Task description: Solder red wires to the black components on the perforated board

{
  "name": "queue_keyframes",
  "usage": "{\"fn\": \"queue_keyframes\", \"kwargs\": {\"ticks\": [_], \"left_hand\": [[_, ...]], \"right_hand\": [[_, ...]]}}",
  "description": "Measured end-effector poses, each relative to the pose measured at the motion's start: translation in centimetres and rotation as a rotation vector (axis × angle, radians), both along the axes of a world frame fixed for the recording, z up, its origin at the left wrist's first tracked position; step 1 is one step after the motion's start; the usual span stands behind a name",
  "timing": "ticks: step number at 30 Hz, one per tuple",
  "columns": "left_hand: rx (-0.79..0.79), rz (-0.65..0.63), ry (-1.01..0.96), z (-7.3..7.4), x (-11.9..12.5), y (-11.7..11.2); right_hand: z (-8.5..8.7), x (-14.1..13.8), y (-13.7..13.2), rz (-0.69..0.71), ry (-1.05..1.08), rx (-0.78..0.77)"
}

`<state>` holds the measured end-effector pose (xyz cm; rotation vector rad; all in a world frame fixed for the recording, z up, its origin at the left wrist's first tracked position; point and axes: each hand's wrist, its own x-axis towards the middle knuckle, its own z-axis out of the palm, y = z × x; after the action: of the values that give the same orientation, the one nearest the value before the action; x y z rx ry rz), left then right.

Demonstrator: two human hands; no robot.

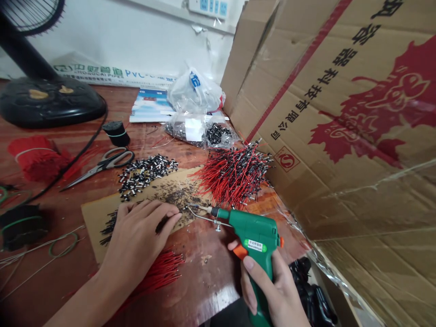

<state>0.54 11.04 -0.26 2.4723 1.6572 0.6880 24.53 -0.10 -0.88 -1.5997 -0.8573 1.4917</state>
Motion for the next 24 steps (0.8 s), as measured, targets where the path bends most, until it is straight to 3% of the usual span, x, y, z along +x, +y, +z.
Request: {"fn": "queue_keyframes", "kwargs": {"ticks": [24], "left_hand": [[-0.015,0.012,0.023,0.07,0.18,-0.05]], "right_hand": [[0.09,-0.03,-0.36,-0.017,-0.129,0.016]]}}
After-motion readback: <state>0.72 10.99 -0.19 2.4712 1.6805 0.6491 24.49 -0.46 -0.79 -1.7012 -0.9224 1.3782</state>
